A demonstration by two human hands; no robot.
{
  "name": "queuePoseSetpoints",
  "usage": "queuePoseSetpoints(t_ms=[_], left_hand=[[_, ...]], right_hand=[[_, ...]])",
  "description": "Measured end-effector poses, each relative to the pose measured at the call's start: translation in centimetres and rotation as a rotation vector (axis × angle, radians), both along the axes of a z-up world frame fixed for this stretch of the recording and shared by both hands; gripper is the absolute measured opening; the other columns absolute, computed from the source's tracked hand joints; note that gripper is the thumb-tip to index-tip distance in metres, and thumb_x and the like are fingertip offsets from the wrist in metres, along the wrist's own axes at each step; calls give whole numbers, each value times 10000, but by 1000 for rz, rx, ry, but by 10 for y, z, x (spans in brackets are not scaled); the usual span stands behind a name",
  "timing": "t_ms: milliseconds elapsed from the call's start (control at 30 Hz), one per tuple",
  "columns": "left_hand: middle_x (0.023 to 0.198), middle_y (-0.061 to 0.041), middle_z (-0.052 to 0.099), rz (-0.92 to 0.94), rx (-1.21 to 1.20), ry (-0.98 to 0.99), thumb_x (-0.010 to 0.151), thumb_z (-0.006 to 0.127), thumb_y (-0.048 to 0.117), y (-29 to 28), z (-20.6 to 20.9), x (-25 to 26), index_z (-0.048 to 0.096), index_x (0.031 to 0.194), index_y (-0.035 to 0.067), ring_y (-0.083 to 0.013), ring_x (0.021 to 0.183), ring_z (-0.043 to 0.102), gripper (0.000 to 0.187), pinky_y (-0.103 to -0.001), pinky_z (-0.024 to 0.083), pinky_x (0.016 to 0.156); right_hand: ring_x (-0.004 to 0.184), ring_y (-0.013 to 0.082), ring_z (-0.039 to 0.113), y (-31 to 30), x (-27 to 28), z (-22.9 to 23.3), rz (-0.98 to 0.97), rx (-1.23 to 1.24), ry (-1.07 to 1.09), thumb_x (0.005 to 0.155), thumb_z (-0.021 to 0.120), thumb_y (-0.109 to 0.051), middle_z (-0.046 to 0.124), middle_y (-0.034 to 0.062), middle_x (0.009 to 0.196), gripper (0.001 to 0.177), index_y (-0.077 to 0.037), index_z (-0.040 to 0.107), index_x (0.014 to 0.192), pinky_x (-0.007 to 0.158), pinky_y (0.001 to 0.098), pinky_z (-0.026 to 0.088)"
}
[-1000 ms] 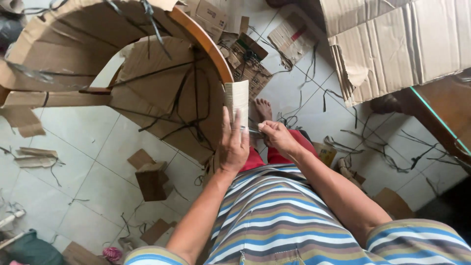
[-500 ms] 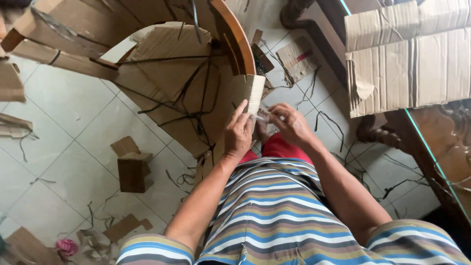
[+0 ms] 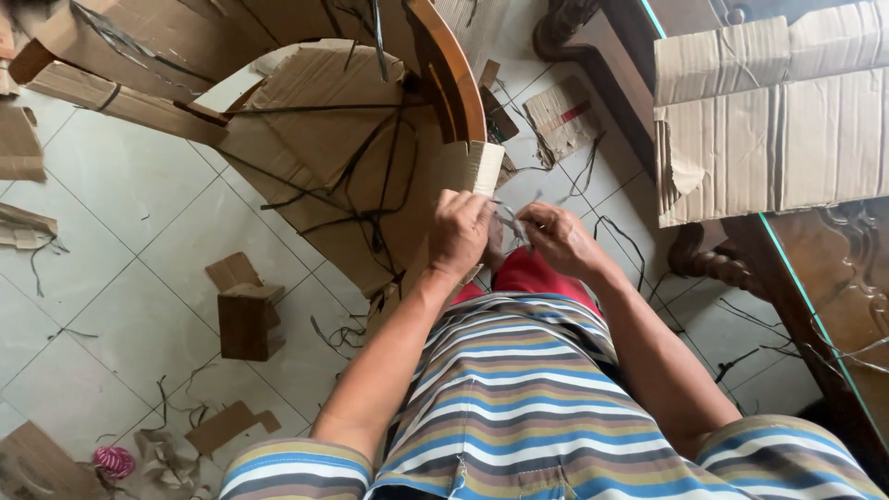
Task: Wrapping a curved wooden furniture component with protective cardboard and securing it with string.
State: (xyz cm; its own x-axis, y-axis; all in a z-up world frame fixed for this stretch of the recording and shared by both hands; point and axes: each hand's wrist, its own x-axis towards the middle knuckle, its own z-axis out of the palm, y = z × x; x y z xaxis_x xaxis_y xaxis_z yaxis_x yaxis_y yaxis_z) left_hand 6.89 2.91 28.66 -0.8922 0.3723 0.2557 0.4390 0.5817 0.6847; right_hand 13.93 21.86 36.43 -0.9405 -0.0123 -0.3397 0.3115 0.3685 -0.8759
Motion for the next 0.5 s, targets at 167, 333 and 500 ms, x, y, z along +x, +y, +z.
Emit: queuePoseSetpoints(t_ms=[167, 333, 500], left_hand=[[752, 79, 592, -192, -155, 72, 964, 626, 464, 3, -3, -1, 721, 961, 357, -170, 872, 566, 143, -349, 451, 862], [733, 27, 610, -341, -181, -65, 921, 674, 393, -4, 19, -19, 709, 802, 268, -205, 887, 585, 176, -361, 479, 873], [712, 31, 639, -368, -204, -188, 881, 700, 367, -5, 36, -29, 712, 775, 266, -201, 887, 590, 147, -350, 487, 887]], right_hand=[[761, 298, 705, 1, -11, 12, 71, -81, 10, 1023, 578, -196, 653, 115, 752, 214, -65, 666, 879, 672, 423, 569], [706, 282, 627, -1, -23, 17, 64, -74, -12, 1025, 513, -103, 574, 117, 715, 206, -24, 625, 871, 642, 445, 525], [720, 195, 570, 0, -33, 19, -42, -171, -95, 1077, 533, -178, 556, 46, 745, 237, -45, 655, 925, 668, 358, 484]])
